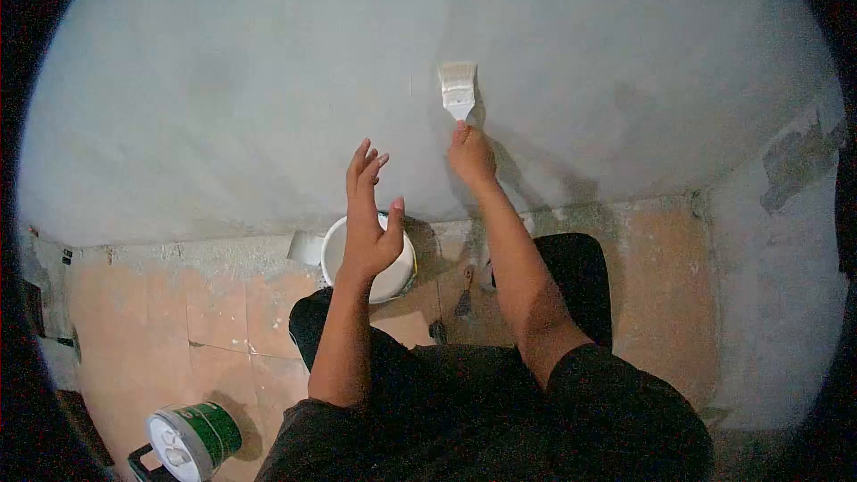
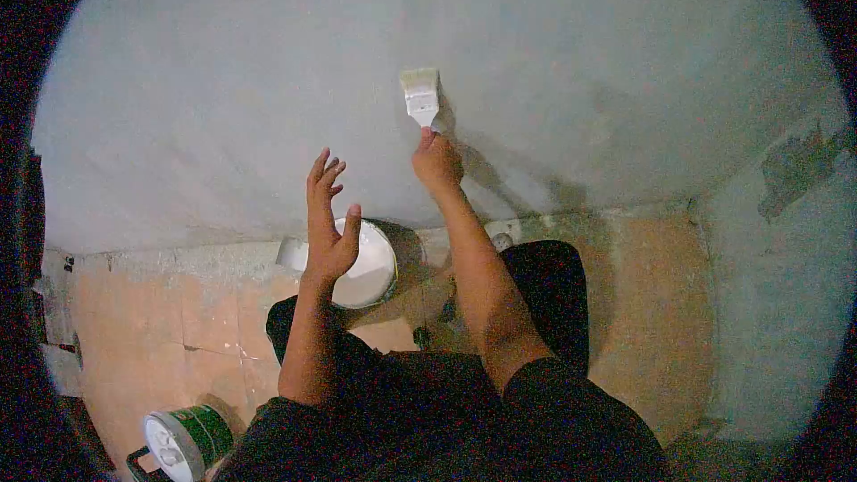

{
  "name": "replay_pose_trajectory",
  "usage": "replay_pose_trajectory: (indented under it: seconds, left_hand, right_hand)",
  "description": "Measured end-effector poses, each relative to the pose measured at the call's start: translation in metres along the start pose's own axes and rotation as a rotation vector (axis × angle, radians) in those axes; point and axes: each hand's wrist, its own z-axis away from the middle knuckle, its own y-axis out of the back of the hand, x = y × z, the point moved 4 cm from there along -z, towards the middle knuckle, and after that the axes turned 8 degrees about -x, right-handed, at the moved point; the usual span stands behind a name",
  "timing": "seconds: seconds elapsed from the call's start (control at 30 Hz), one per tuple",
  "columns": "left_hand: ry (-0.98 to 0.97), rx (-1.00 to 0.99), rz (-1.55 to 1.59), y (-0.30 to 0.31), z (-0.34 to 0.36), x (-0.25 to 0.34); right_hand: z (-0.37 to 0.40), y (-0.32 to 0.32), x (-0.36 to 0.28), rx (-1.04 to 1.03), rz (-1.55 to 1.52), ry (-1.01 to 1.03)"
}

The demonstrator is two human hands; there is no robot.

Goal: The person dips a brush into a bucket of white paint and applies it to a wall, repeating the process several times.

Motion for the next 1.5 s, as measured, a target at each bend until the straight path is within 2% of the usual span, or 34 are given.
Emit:
replay_pose_trajectory:
  seconds: [0.1, 0.13, 0.23, 0.27, 0.37, 0.4, 0.43, 0.53, 0.57, 0.63, 0.67, 0.7, 0.77, 0.8, 0.87, 0.9, 0.97, 1.03, 1.1, 1.17, 1.23, 1.3, 1.37, 1.43, 1.5]
  left_hand:
    - [0.038, -0.029, 0.018, -0.002, 0.004, -0.002]
    - [0.045, -0.037, 0.011, -0.003, 0.005, -0.003]
    - [0.058, -0.058, 0.018, -0.005, 0.005, -0.007]
    - [0.067, -0.07, 0.008, -0.007, 0.005, -0.01]
    - [0.092, -0.091, 0.021, -0.012, 0.005, -0.012]
    - [0.1, -0.103, 0.024, -0.012, 0.003, -0.011]
    - [0.105, -0.117, 0.025, -0.013, 0.003, -0.011]
    - [0.105, -0.148, -0.008, -0.017, 0.002, -0.019]
    - [0.097, -0.161, -0.033, -0.019, 0.002, -0.019]
    - [0.107, -0.176, -0.043, -0.022, 0.001, -0.019]
    - [0.108, -0.192, -0.053, -0.022, 0.002, -0.019]
    - [0.112, -0.209, -0.064, -0.024, 0.002, -0.021]
    - [0.117, -0.229, -0.074, -0.028, 0.001, -0.023]
    - [0.105, -0.244, -0.101, -0.03, 0.003, -0.023]
    - [0.102, -0.277, -0.143, -0.032, 0.004, -0.025]
    - [0.099, -0.28, -0.143, -0.033, 0.003, -0.024]
    - [0.174, -0.32, -0.06, -0.037, 0.002, -0.025]
    - [0.117, -0.346, -0.149, -0.042, 0.005, -0.037]
    - [0.219, -0.447, -0.199, -0.047, 0.01, -0.05]
    - [0.212, -0.506, -0.256, -0.047, 0.017, -0.061]
    - [0.371, -0.679, -0.383, -0.047, 0.026, -0.07]
    - [0.412, -0.703, -0.349, -0.042, 0.034, -0.076]
    - [0.482, -0.829, -0.438, -0.036, 0.042, -0.082]
    - [0.488, -0.849, -0.415, -0.026, 0.051, -0.085]
    - [0.527, -0.875, -0.42, -0.014, 0.057, -0.092]
  right_hand:
    - [-0.01, -0.038, 0.033, -0.1, -0.019, -0.122]
    - [-0.002, -0.039, 0.035, -0.167, -0.042, -0.101]
    - [0.012, -0.06, 0.057, -0.228, -0.049, -0.06]
    - [0.004, -0.08, 0.08, -0.235, -0.113, -0.201]
    - [0.016, -0.088, 0.084, -0.224, -0.03, -0.184]
    - [0.01, -0.101, 0.092, -0.307, 0.126, -0.065]
    - [-0.006, -0.132, 0.137, -0.309, 0.123, -0.07]
    - [-0.028, -0.227, 0.236, 0.043, -0.193, 0.482]
    - [-0.024, -0.226, 0.238, 0.044, -0.195, 0.478]
    - [-0.009, -0.228, 0.231, -0.183, 0.631, 0.302]
    - [0.028, -0.171, 0.181, -0.359, 0.128, -0.27]
    - [0.035, -0.165, 0.182, -0.355, 0.123, -0.273]
    - [0.054, -0.161, 0.198, -0.742, -0.062, -0.612]
    - [0.062, -0.153, 0.205, -0.737, -0.067, -0.612]
    - [0.066, -0.147, 0.206, -0.84, 0.396, -0.083]
    - [0.064, -0.146, 0.204, -0.837, 0.393, -0.084]
    - [0.046, -0.126, 0.196, -0.37, -0.188, -0.376]
    - [0.028, -0.077, 0.145, -0.201, -0.288, -0.472]
    - [0.022, -0.034, 0.097, -0.207, -0.388, -0.375]
    - [0.026, -0.003, 0.067, -0.18, -0.393, -0.306]
    - [0.037, 0.025, 0.039, -0.163, -0.392, -0.234]
    - [0.054, 0.054, 0.01, -0.184, -0.533, -0.06]
    - [0.062, 0.071, -0.01, -0.2, -0.625, 0.004]
    - [0.071, 0.083, -0.027, -0.221, -0.721, 0.058]
    - [0.08, 0.08, -0.042, -0.368, -0.863, 0.103]
